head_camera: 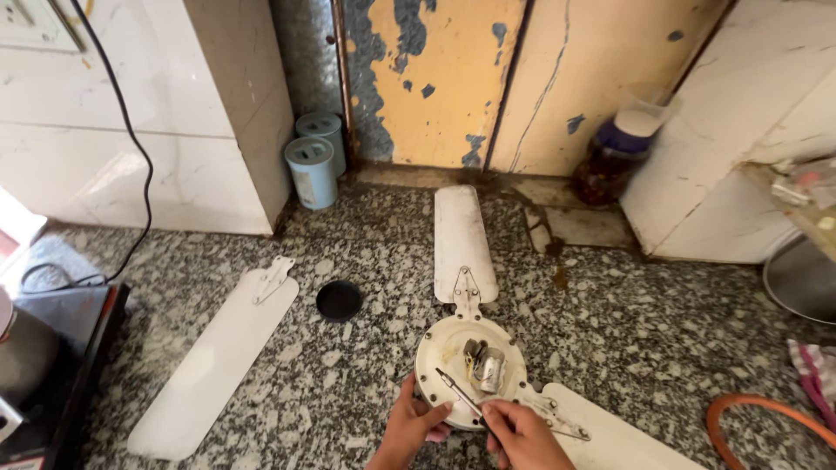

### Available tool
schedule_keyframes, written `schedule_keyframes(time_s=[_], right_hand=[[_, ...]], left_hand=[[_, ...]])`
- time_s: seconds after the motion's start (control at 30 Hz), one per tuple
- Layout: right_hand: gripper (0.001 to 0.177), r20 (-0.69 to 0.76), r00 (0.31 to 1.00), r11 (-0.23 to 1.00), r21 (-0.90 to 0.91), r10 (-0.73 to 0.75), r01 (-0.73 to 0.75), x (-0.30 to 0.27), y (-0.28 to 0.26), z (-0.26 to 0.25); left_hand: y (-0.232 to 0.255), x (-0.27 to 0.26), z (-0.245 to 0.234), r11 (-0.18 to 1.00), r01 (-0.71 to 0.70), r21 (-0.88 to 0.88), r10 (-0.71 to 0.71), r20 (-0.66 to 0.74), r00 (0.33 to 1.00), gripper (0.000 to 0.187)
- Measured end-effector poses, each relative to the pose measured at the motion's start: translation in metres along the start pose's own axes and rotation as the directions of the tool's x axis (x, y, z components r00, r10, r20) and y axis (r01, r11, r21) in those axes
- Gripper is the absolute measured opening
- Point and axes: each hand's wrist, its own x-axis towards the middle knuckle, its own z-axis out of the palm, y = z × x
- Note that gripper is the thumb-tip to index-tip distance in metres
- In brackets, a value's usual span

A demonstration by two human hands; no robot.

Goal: The person attaches a white fan blade to the central hub of an electric fan using a screwdriver. They align the blade, insert screws, and tighten them to secure the blade to the hub.

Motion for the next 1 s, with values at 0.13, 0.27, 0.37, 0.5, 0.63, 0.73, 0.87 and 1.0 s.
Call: schedule_keyframes(time_s=[0.13,0.27,0.37,0.5,0.63,0.73,0.87,1.0], right_hand=[[0.031,0.024,0.999,0.974,-0.226,0.028,-0.022,-0.006,-0.044,-0.007],[0.031,0.056,0.998,0.824,-0.565,0.005,0.028,-0.025,-0.079,-0.009],[0.034,0.111,0.994,0.72,-0.691,0.02,0.063,-0.037,-0.109,-0.01],[0.039,0.03,0.992,0.536,-0.843,0.124,-0.042,-0.049,-0.139,0.003],[0.041,0.039,0.946,0.396,-0.902,-0.323,0.172,-0.059,-0.157,0.022],[0.041,0.007,0.971,0.254,-0.965,-0.238,0.069,-0.059,-0.169,0.031],[0.041,0.019,0.972,0.17,-0.984,-0.236,0.061,-0.057,-0.177,0.038],[0.04,0.029,0.966,0.138,-0.988,-0.256,0.066,-0.055,-0.18,0.042]], left_hand=[[0.013,-0.008,0.003,0.998,0.037,0.045,-0.039,0.037,0.999,0.103],[0.021,-0.017,0.001,0.998,0.049,0.028,-0.051,0.095,0.994,0.108],[0.027,-0.014,-0.003,0.994,0.105,0.023,-0.107,0.116,0.988,0.108],[0.023,-0.014,-0.004,0.982,-0.061,-0.181,0.096,0.192,0.977,0.108],[0.026,-0.013,-0.01,0.999,0.041,-0.006,-0.039,0.205,0.978,0.107],[0.03,-0.016,-0.012,1.0,0.006,-0.006,-0.004,0.245,0.97,0.108],[0.029,-0.017,-0.012,1.0,0.013,-0.013,-0.009,0.262,0.965,0.109],[0.026,-0.015,-0.012,1.0,-0.031,0.005,0.029,0.264,0.964,0.11]])
